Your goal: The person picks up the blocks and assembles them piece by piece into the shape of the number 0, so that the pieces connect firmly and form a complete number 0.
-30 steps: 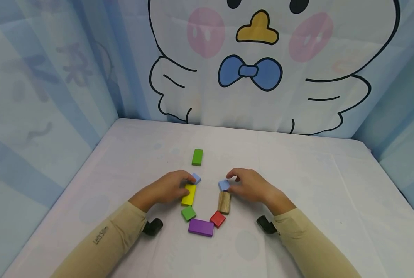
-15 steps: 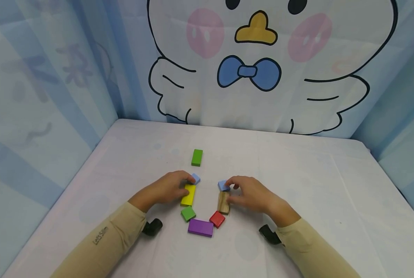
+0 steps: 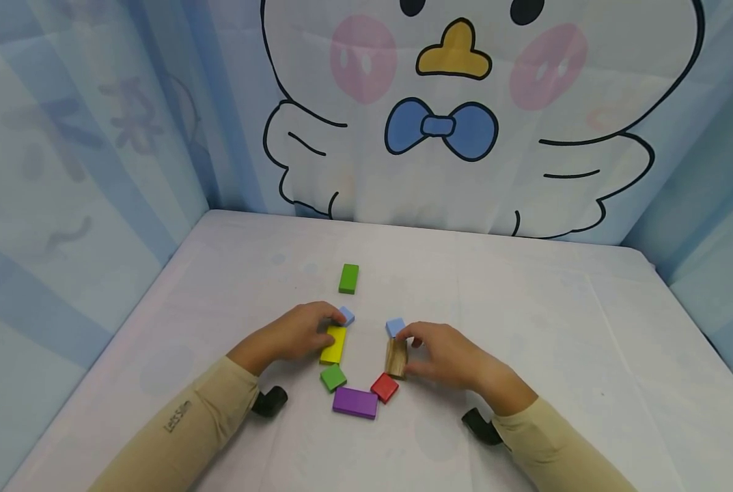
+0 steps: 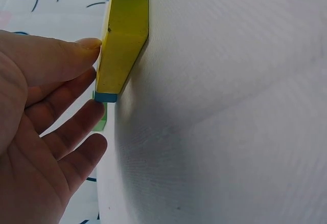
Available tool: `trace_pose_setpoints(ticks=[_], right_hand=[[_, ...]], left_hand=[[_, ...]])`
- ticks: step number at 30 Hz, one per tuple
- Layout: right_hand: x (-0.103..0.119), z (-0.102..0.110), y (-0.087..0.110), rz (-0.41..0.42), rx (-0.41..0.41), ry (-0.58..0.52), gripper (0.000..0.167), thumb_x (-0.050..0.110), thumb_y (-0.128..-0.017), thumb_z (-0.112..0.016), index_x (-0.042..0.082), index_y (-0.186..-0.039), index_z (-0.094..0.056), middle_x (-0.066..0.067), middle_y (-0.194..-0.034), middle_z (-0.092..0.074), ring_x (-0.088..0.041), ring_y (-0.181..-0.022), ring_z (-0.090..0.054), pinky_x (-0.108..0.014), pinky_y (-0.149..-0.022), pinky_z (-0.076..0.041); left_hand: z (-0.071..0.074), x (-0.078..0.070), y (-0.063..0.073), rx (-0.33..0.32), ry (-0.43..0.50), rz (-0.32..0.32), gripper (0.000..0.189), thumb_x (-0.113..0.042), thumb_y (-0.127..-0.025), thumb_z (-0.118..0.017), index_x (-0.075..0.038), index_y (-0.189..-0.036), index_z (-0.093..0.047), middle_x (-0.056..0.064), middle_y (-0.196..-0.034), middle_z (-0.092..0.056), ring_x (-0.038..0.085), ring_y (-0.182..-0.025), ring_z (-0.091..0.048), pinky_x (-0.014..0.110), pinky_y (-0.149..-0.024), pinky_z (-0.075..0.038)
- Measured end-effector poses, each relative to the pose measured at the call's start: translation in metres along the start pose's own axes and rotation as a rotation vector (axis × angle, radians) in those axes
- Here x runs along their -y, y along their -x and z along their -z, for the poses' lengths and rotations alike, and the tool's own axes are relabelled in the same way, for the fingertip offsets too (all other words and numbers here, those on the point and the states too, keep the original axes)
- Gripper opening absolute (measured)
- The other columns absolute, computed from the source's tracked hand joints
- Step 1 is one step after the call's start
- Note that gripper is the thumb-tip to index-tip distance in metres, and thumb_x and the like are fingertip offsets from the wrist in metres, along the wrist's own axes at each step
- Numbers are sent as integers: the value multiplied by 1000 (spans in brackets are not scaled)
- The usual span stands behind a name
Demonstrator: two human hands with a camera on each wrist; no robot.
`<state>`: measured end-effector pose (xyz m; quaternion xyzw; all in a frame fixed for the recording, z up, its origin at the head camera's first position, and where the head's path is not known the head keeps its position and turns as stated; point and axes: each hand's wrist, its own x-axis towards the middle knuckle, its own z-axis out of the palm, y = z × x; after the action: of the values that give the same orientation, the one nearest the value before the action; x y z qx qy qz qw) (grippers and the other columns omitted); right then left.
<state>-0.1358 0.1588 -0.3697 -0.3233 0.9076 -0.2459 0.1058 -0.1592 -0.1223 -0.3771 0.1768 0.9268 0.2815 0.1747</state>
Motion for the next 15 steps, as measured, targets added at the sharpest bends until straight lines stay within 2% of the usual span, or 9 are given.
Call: trace_pose_setpoints(ticks=[7,15], right_hand=[[0,-2,1,13,1,-4,43,16,-84,-81,8,-122,-64,-1,-113,-65,-20,-98,-61,-37,-84,-52],[3,-2,2,-12,23,-34,51,18,-81,-84,8,-125,-61,-1,-117,-64,-21,-102,-59,-39,-88,-51]], left_hand=[[1,-1,0,5,3,-10,33,-6,-94,-70,-8,-126,-64,7,-132,-60,27,-128,-51,46,-111,-38],[2,-2,0,9,-4,-1,33,-7,-94,-70,-8,-126,-64,7,-132,-60,27,-128,-51,46,-111,-38]])
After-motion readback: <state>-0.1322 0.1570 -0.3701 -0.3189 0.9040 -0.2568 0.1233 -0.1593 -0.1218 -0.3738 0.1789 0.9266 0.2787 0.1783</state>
